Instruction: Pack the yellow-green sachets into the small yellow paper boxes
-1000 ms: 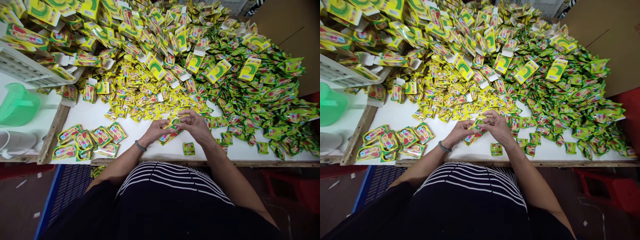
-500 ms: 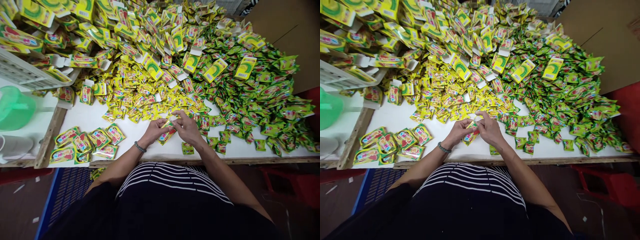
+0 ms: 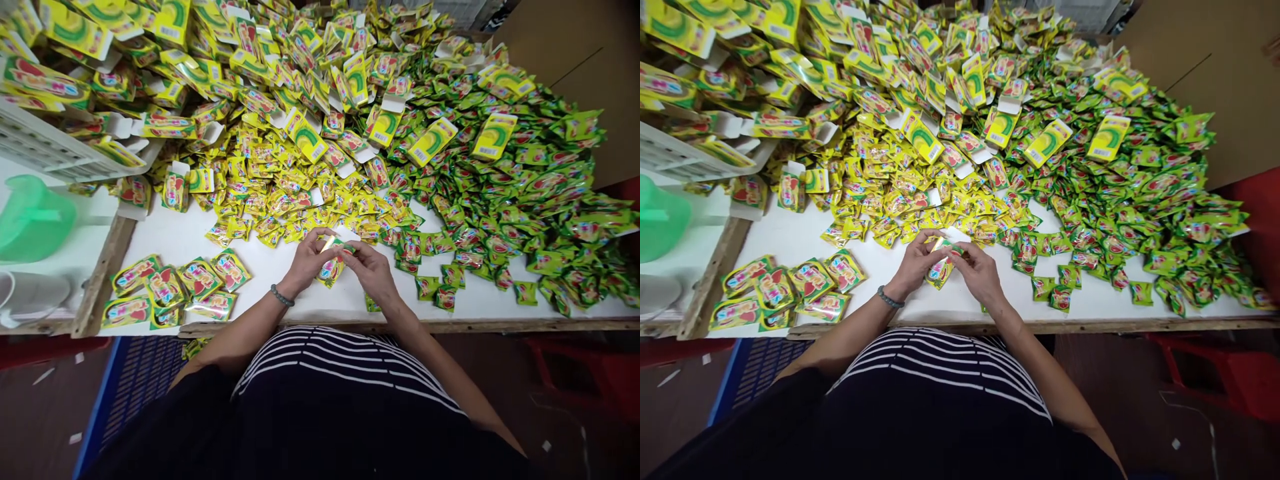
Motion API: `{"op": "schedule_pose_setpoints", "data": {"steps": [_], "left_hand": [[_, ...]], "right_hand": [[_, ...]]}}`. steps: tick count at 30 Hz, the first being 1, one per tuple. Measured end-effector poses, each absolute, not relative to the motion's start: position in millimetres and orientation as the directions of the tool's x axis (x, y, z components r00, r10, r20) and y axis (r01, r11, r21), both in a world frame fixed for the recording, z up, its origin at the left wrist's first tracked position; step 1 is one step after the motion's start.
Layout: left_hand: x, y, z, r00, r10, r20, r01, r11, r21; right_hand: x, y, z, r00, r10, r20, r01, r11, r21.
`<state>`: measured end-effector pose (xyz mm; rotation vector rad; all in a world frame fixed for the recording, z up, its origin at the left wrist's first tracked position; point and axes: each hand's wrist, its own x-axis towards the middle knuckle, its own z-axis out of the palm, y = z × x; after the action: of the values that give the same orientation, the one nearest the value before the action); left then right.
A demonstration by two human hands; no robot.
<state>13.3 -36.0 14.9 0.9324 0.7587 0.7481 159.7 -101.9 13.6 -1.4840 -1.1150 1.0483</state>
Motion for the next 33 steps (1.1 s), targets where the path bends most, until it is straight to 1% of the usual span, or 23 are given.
{"op": "schedule_pose_setpoints", "data": {"steps": [2, 6, 7, 10, 12, 15, 18, 23, 26, 29, 31, 33], "left_hand": [[12, -36, 15, 0.553, 0.798, -0.241, -0.199, 0.407, 0.891], [12, -36, 16, 0.588, 0.771, -0.244, -0.221, 0.444, 0.868], [12, -35, 17, 0.581, 0.775, -0.249, -0.232, 0.451, 0.862], [12, -35, 17, 0.542, 0.792, -0.280, -0.240, 0.466, 0.852], [11, -34, 17, 0.521, 0.798, -0.305, -0.227, 0.473, 0.851], [11, -34, 17, 0.495, 0.807, -0.321, -0.195, 0.464, 0.864], [11, -35, 17, 0.485, 0.816, -0.315, -0.176, 0.444, 0.878], [12, -36, 17, 0.526, 0.797, -0.296, -0.161, 0.435, 0.886], [11, -36, 16, 0.541, 0.801, -0.257, -0.159, 0.398, 0.903], [9, -36, 15, 0.527, 0.821, -0.220, -0.121, 0.329, 0.936], [9, -37, 15, 0.528, 0.823, -0.208, -0.109, 0.309, 0.945], [9, -37, 13, 0.542, 0.815, -0.204, -0.124, 0.317, 0.940]], "right_hand": [[159, -100, 13, 0.185, 0.976, -0.116, 0.135, -0.143, -0.981], [164, -92, 16, 0.223, 0.966, -0.133, 0.081, -0.155, -0.985], [166, -91, 17, 0.221, 0.967, -0.126, 0.090, -0.149, -0.985], [170, -88, 18, 0.217, 0.973, -0.080, 0.190, -0.123, -0.974], [171, -89, 19, 0.226, 0.973, -0.054, 0.198, -0.100, -0.975], [170, -91, 21, 0.220, 0.974, -0.055, 0.147, -0.089, -0.985], [168, -89, 21, 0.234, 0.967, -0.099, 0.117, -0.129, -0.985], [167, -84, 19, 0.308, 0.920, -0.241, -0.092, -0.223, -0.970], [167, -82, 18, 0.326, 0.911, -0.252, -0.098, -0.233, -0.968], [171, -82, 18, 0.335, 0.909, -0.247, -0.089, -0.230, -0.969], [175, -83, 18, 0.286, 0.926, -0.248, -0.091, -0.232, -0.969], [178, -86, 19, 0.198, 0.946, -0.257, -0.099, -0.242, -0.965]]}}
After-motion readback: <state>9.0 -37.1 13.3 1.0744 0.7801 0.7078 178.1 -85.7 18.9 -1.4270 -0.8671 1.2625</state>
